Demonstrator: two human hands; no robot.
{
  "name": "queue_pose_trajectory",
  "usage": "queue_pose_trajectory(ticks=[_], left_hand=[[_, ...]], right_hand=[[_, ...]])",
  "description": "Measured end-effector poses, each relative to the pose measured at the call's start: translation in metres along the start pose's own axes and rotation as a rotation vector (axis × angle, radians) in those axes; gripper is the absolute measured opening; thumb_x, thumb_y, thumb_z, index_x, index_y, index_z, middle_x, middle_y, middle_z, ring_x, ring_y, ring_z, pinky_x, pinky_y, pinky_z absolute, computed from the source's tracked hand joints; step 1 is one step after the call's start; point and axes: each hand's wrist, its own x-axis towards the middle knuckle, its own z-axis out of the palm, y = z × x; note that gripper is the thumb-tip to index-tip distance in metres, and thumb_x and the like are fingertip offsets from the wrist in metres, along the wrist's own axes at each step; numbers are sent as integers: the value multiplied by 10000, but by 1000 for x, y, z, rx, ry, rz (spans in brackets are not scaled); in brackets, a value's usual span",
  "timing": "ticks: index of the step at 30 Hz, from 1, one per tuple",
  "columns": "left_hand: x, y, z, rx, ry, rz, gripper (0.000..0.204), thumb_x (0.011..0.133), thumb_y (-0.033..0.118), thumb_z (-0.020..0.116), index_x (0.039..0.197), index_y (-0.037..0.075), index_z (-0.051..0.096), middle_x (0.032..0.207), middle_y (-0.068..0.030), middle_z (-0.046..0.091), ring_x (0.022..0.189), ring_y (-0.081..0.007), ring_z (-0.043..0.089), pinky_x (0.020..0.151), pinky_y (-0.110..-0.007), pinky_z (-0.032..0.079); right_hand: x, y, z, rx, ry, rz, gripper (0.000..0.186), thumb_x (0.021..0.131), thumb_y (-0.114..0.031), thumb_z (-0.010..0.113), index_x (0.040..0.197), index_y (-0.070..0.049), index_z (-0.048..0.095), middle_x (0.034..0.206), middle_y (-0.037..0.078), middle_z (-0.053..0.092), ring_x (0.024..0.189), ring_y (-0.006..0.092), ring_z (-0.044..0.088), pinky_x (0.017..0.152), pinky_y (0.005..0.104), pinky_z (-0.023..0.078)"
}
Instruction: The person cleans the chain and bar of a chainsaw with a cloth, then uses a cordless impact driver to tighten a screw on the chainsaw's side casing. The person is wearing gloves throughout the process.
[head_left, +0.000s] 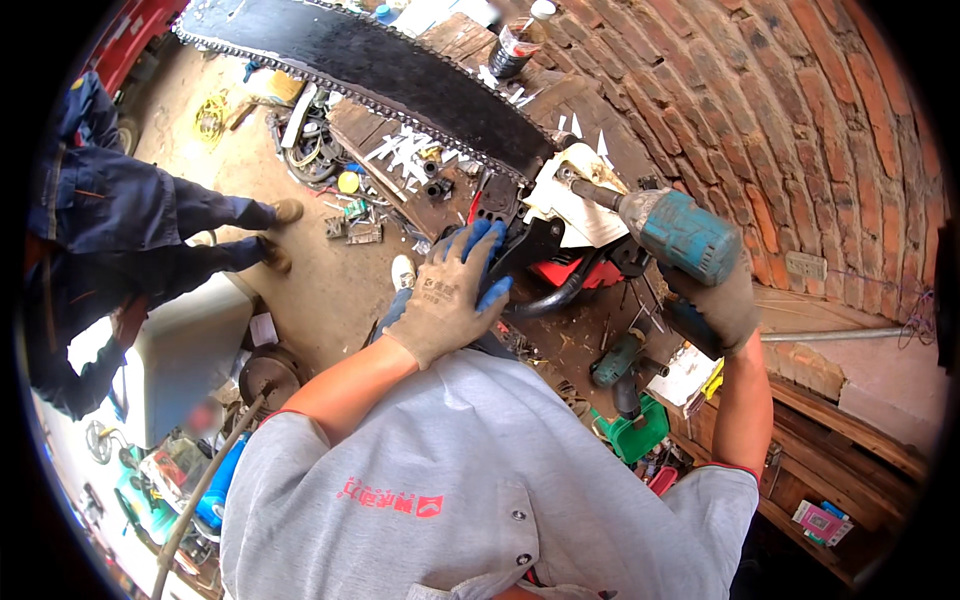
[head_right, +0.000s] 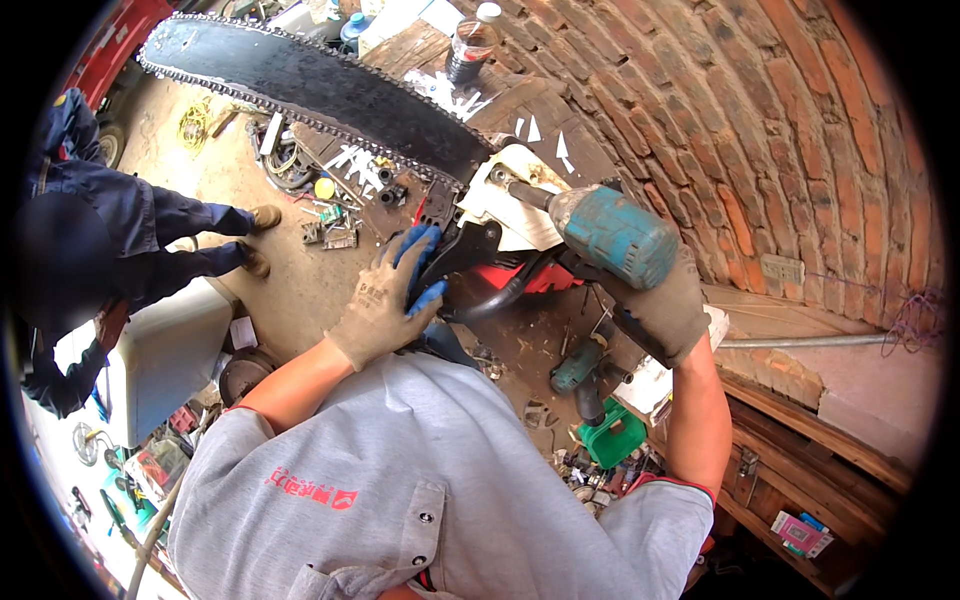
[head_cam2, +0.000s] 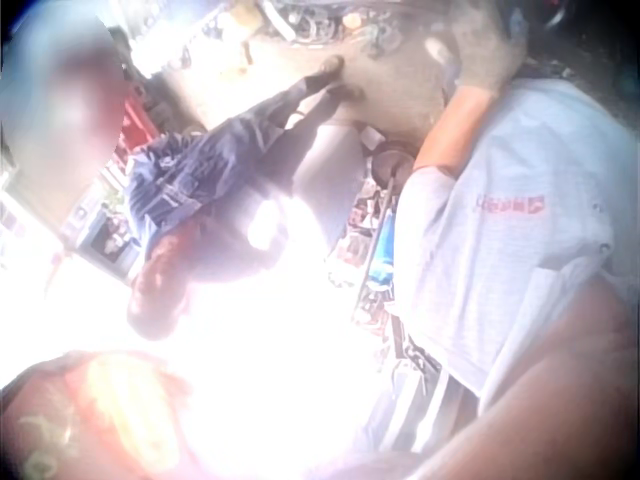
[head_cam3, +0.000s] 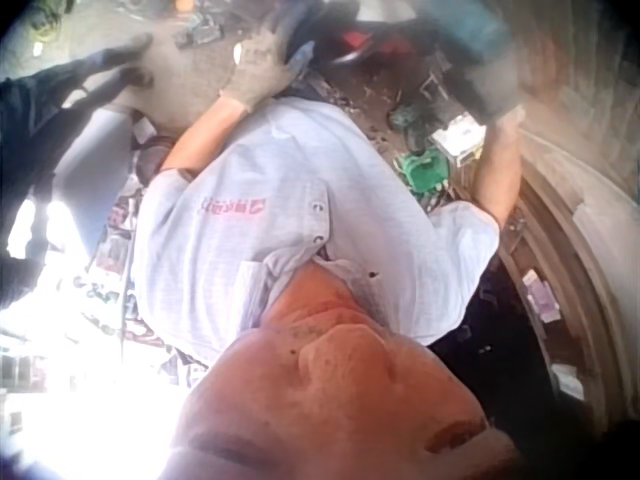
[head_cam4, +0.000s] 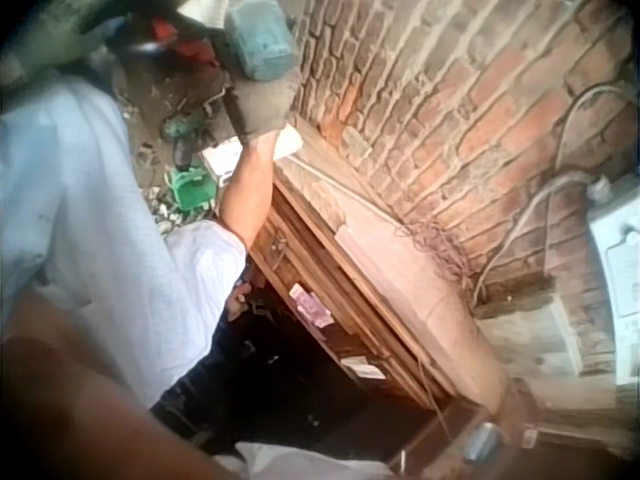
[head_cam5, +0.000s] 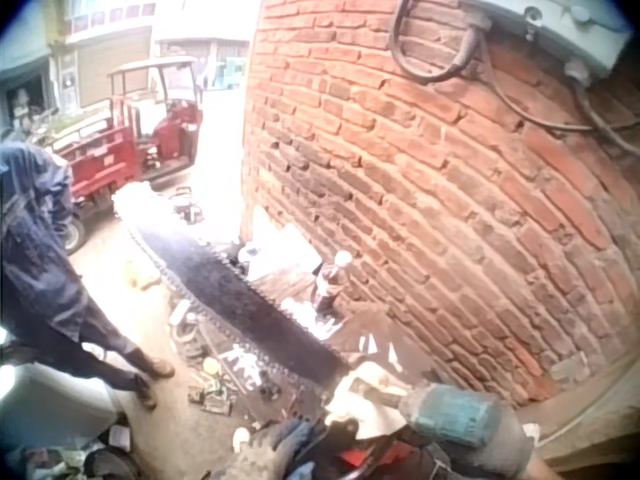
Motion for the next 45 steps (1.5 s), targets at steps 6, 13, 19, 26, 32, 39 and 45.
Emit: queue_pose_trajectory(ticks=[6,13,19,26,32,39,45], left_hand=[[0,-2,2,18,18,19,641,846,271,655,1398,37,428,1348,-270,473,1214,-457,482,1026,-518,406],[-1,-1,3,-3,10,-7,647,849,282,657,1402,40,423,1354,-276,466,1227,-454,478,1028,-516,407],[0,5,2,-33,-10,-42,639,849,213,680,1404,39,415,1358,-249,475,1237,-427,495,1003,-459,447],[-8,69,-1,-73,131,389,570,755,60,741,1274,-44,530,1269,-236,547,1127,-388,586,935,-445,493],[38,126,162,-85,-332,490,382,877,159,636,1243,64,579,1293,-189,564,1031,-346,638,878,-417,513],[132,127,352,591,-666,763,358,938,138,430,1267,157,571,1077,-117,670,995,-279,672,777,-395,537],[149,122,401,619,-628,807,269,899,130,510,1163,127,560,1027,-157,661,949,-328,675,743,-421,548]], right_hand=[[5,-1,1,8,-19,45,383,746,-41,764,1115,-41,661,1061,99,688,956,226,654,869,335,498],[1,15,4,252,36,158,468,736,-32,779,1180,-36,630,1087,60,681,967,171,635,881,324,493],[-27,32,1,487,144,274,447,734,19,752,1163,-19,633,1068,83,682,937,166,643,817,325,521],[-134,37,-7,1077,662,331,561,729,66,694,1265,69,528,1040,203,669,847,272,664,731,342,542],[-288,51,24,1094,1092,333,452,855,-84,617,1268,55,492,1059,163,595,703,178,552,651,321,457],[-401,23,89,941,1525,599,566,804,-30,636,1322,53,421,979,205,616,615,208,585,585,324,495],[-483,-4,138,583,1542,848,458,812,-116,622,1199,105,513,763,124,632,759,230,622,701,346,503]])
